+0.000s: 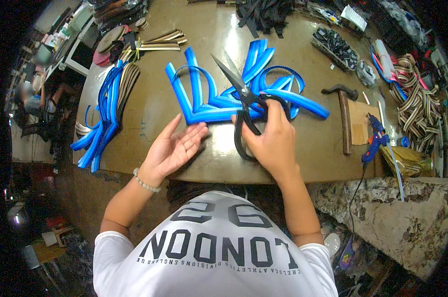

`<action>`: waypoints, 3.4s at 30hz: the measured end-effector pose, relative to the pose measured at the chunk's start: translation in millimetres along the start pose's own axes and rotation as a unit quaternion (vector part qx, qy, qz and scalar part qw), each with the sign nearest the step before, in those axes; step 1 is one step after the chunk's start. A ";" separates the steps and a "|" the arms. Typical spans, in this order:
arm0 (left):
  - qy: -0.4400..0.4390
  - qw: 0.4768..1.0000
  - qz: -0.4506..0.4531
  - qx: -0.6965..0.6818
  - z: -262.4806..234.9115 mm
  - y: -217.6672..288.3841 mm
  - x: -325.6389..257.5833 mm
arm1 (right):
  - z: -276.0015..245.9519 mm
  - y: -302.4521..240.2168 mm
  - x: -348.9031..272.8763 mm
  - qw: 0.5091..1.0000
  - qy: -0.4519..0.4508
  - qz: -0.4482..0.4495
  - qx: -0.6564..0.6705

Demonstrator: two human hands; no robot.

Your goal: The person cuts blue ribbons into short pieces using scissors, then uses a hot glue gun to attach the blue pieces to a black strap. They also use a hammer to tap small metal fasteners onto the joined sections.

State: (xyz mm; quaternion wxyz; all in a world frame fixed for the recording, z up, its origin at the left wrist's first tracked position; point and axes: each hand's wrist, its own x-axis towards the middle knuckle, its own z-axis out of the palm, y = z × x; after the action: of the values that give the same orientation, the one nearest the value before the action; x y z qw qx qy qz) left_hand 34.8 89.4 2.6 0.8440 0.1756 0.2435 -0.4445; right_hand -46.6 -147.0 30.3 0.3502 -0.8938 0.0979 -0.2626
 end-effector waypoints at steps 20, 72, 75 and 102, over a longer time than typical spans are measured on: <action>0.122 0.632 0.271 0.715 17.7 68.0 3.7 | 9.8 -5.9 -34.5 0.828 -0.124 0.131 0.531; -0.044 0.286 0.478 0.829 25.8 98.3 21.5 | 77.4 -20.1 -44.8 0.382 -0.373 0.463 0.708; -0.034 0.319 0.339 0.884 20.3 100.9 27.5 | 71.5 -23.5 -50.1 0.382 -0.396 0.466 0.693; 0.045 0.447 0.439 0.778 32.4 40.1 -45.9 | 58.0 -57.8 -22.6 0.784 -0.394 0.290 0.382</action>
State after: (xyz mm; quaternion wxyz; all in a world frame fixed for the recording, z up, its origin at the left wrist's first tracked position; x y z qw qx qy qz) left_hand 54.3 125.0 58.4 0.4243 0.8624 -0.2761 -0.0096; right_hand -35.0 -63.1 24.7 0.7305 -0.6424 0.0977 0.2100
